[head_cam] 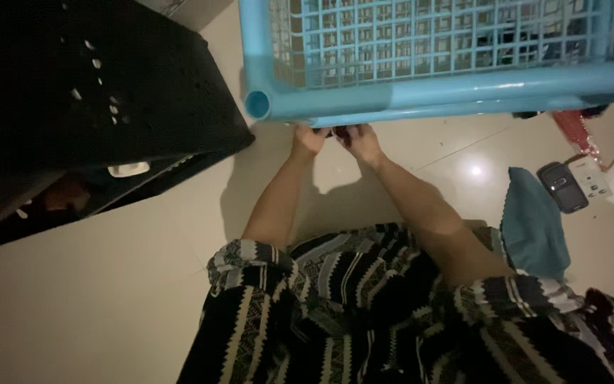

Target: The person assembles a light blue plastic storage basket by inserting vertical support poles into the frame and attaching the base. The person then wipes the basket with a cloth.

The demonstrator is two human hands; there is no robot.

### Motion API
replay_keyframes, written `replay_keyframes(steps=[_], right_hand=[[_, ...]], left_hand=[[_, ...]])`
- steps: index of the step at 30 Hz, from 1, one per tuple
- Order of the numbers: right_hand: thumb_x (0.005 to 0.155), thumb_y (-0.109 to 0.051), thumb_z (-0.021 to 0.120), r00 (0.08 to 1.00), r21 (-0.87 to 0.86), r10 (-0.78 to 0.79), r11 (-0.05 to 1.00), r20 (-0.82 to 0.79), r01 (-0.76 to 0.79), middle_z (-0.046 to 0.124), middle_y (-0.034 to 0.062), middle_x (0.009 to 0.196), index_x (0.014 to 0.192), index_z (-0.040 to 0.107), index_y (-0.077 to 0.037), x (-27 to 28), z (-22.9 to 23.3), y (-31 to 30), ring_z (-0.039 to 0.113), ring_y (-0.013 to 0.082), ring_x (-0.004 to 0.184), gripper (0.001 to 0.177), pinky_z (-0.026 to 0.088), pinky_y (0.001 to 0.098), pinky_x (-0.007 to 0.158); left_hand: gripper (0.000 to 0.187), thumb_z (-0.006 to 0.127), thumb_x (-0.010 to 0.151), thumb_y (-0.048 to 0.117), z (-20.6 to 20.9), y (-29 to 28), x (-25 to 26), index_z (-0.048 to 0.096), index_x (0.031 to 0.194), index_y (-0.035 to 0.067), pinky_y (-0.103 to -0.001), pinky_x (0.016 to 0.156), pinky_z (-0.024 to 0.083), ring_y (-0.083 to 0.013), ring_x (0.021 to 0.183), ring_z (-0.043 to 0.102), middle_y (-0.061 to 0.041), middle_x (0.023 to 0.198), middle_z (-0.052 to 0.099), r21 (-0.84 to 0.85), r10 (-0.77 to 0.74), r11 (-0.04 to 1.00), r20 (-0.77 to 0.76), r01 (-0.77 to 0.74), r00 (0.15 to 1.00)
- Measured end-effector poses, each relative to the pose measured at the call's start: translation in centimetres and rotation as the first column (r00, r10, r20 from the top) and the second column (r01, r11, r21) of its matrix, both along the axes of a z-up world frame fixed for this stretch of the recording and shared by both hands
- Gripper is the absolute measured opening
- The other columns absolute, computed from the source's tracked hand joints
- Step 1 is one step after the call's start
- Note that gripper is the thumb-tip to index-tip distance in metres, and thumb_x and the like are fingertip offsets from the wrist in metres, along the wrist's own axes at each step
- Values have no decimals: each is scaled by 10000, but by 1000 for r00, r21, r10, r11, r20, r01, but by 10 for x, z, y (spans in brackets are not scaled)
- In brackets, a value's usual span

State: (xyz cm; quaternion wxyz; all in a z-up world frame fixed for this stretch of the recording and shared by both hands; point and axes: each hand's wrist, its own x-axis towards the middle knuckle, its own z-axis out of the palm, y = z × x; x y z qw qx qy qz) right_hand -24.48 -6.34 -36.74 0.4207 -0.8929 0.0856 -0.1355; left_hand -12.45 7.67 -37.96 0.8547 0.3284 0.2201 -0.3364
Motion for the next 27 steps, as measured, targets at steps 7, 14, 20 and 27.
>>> replay_keyframes(steps=[7,14,20,27], right_hand=[[1059,-42,351,920,903,83,241,-383,355,672,139,958,1158,550,55,6,-42,-6,662,193,778,243,593,328,694],[1066,-49,403,965,957,-88,133,-248,258,647,152,995,1103,592,62,17,-50,20,631,189,788,222,546,328,669],[1083,-137,489,874,906,-265,2,-408,423,609,102,946,1092,556,-22,17,-11,30,613,184,782,133,555,364,638],[887,-204,722,902,269,-378,864,-209,425,718,185,942,1001,651,14,7,14,32,671,276,789,256,564,401,735]], left_hand=[[288,731,939,239,70,-3,-21,676,1090,0,-387,831,528,-209,913,670,-94,969,717,924,-837,356,247,142,489],[226,739,903,214,86,-12,-24,700,987,8,-355,691,525,-188,748,649,-75,830,716,944,-834,283,157,168,529],[263,772,876,219,61,-1,-28,699,1049,34,-350,719,541,-188,805,678,-75,893,739,950,-864,221,84,223,497],[300,805,826,214,41,5,-28,734,1059,38,-371,782,580,-212,893,738,-84,974,781,920,-832,359,240,155,501]])
